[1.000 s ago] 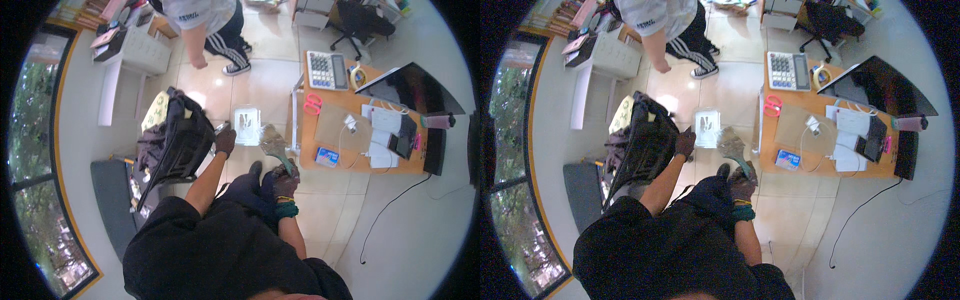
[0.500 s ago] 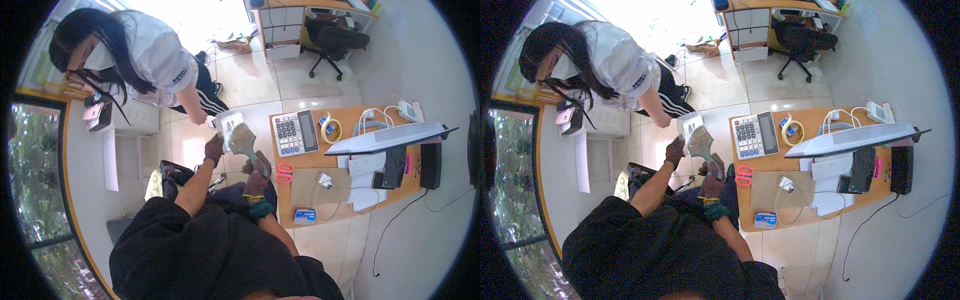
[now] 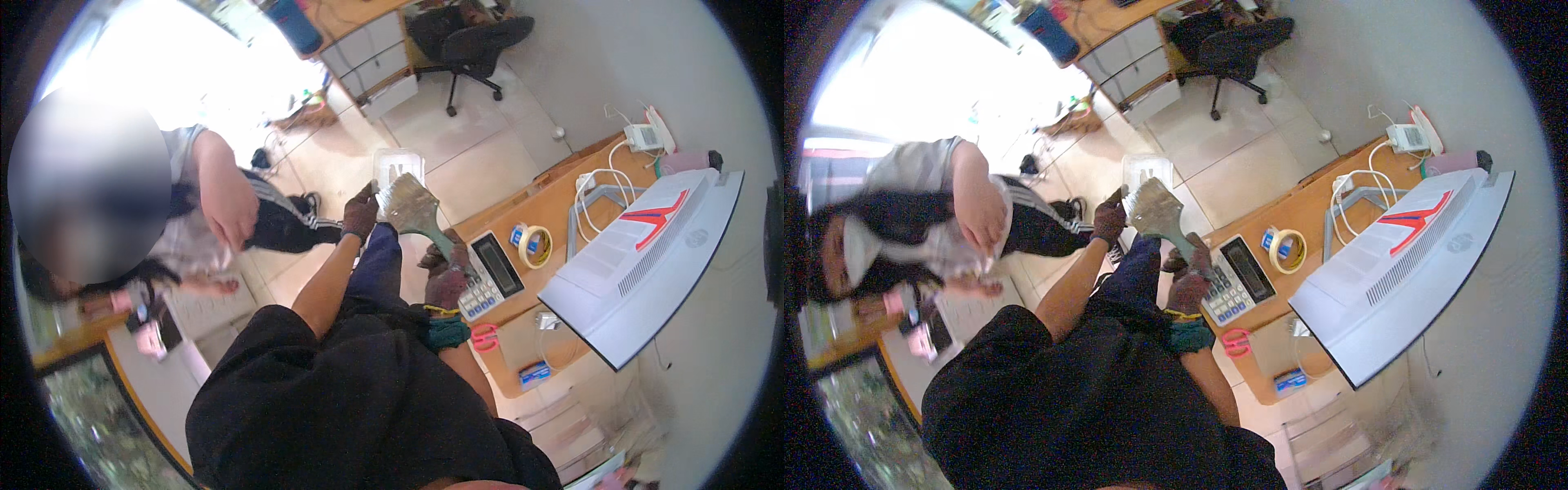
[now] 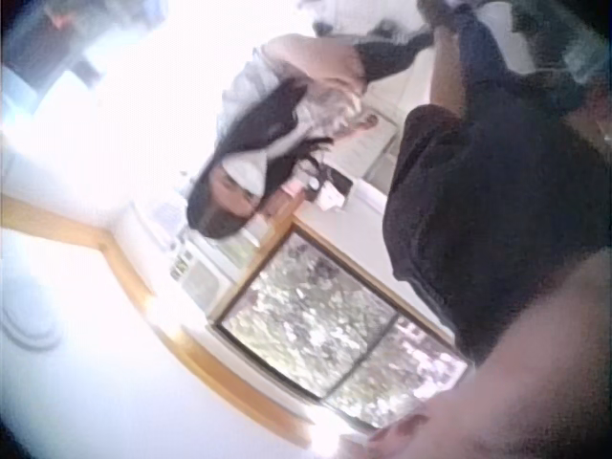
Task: The person paints a white furniture leg using a paintbrush and a paint tray. They dip the brush into the tray and apply paint to the leg, then stand to retrieve more paint before resuming the painting.
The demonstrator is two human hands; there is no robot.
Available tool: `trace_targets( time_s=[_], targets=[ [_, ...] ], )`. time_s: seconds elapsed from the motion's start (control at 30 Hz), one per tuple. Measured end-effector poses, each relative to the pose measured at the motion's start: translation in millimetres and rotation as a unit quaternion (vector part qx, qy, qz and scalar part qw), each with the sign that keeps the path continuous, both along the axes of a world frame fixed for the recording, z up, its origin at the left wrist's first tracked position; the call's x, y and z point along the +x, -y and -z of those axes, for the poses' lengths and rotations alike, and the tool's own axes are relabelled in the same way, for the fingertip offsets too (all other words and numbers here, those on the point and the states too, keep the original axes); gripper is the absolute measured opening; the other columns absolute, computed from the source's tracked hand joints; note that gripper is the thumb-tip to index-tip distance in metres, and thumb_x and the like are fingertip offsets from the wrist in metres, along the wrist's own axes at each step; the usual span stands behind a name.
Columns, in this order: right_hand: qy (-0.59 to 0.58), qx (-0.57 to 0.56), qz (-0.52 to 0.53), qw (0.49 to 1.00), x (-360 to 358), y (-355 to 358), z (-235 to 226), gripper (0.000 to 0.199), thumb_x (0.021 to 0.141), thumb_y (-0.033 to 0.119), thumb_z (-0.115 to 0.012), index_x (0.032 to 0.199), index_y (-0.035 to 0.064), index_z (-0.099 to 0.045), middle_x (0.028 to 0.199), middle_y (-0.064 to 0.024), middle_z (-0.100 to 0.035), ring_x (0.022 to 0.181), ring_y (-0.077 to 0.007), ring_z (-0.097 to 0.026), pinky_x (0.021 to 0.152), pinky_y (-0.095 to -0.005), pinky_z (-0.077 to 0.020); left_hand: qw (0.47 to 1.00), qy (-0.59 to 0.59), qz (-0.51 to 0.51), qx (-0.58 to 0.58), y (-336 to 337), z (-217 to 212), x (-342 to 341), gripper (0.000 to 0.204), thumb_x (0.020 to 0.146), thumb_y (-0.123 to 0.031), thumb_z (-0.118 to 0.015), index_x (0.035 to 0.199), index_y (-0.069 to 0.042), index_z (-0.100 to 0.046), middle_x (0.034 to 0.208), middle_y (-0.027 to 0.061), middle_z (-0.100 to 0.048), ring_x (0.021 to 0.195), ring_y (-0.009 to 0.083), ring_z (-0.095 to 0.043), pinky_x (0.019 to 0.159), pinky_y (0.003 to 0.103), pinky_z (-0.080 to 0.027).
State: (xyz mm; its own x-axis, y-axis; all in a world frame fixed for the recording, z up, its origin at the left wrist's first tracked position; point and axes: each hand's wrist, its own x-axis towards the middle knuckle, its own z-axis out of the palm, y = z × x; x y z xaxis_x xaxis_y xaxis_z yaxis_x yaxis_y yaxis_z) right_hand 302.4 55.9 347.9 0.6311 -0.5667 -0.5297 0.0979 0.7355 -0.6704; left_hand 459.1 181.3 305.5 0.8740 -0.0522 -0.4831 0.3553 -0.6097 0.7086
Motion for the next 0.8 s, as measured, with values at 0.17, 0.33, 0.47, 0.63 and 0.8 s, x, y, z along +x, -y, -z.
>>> trace_targets(
  time_s=[0.17, 0.33, 0.47, 0.63, 0.8],
  targets=[
    [-0.065, -0.075, 0.063, 0.993, 64.1, 10.6, 22.9, 0.036, 0.091, 0.034, -0.045, 0.105, 0.0031, -0.056, 0.068, -0.0031, -0.055, 0.056, -0.0111, -0.052, 0.050, -0.0252, -0.0444, 0.987, 0.072, 0.146, -0.013, 10.1, 69.9, 84.4, 0.042, 0.085, -0.026, -0.051, 0.123, -0.009, -0.053, 0.110, 0.0183, -0.060, 0.100, 0.0269, -0.060, 0.085, 0.032, -0.045],
    [-0.059, -0.075, 0.117, 0.989, 112.9, 16.8, 11.4, 0.031, 0.088, 0.029, -0.048, 0.105, 0.0034, -0.056, 0.068, -0.0031, -0.053, 0.055, -0.0115, -0.050, 0.046, -0.0252, -0.0447, 0.987, 0.105, 0.123, -0.008, 10.7, 59.5, 136.9, 0.040, 0.085, -0.026, -0.054, 0.121, -0.009, -0.055, 0.099, 0.0150, -0.065, 0.087, 0.0233, -0.063, 0.076, 0.033, -0.048],
    [-0.034, -0.052, 0.066, 0.996, 129.8, 18.0, 20.8, 0.032, 0.088, 0.029, -0.048, 0.105, 0.0026, -0.054, 0.072, -0.0042, -0.054, 0.058, -0.0128, -0.051, 0.047, -0.0251, -0.0457, 0.988, 0.102, 0.108, -0.029, -4.4, 51.6, 162.0, 0.041, 0.085, -0.027, -0.054, 0.121, -0.008, -0.055, 0.096, 0.0135, -0.065, 0.083, 0.0210, -0.061, 0.073, 0.032, -0.048],
    [-0.017, -0.101, 0.012, 0.995, 156.8, 12.6, 1.1, 0.043, 0.088, 0.037, -0.048, 0.113, 0.0021, -0.051, 0.074, -0.0057, -0.053, 0.061, -0.0145, -0.052, 0.050, -0.0268, -0.0466, 0.993, 0.066, 0.076, -0.056, -8.4, 44.9, 169.4, 0.041, 0.084, -0.028, -0.055, 0.120, -0.007, -0.055, 0.091, 0.0115, -0.065, 0.077, 0.0182, -0.060, 0.068, 0.032, -0.048],
    [0.046, -0.073, -0.036, 0.996, 155.6, 13.7, -2.6, 0.049, 0.086, 0.037, -0.051, 0.119, 0.0011, -0.047, 0.076, -0.0077, -0.055, 0.062, -0.0148, -0.053, 0.053, -0.0278, -0.0477, 0.997, 0.036, 0.028, -0.058, -28.8, 39.2, 148.8, 0.042, 0.084, -0.028, -0.055, 0.119, -0.006, -0.056, 0.087, 0.0096, -0.065, 0.071, 0.0154, -0.058, 0.064, 0.031, -0.048]
  ],
)
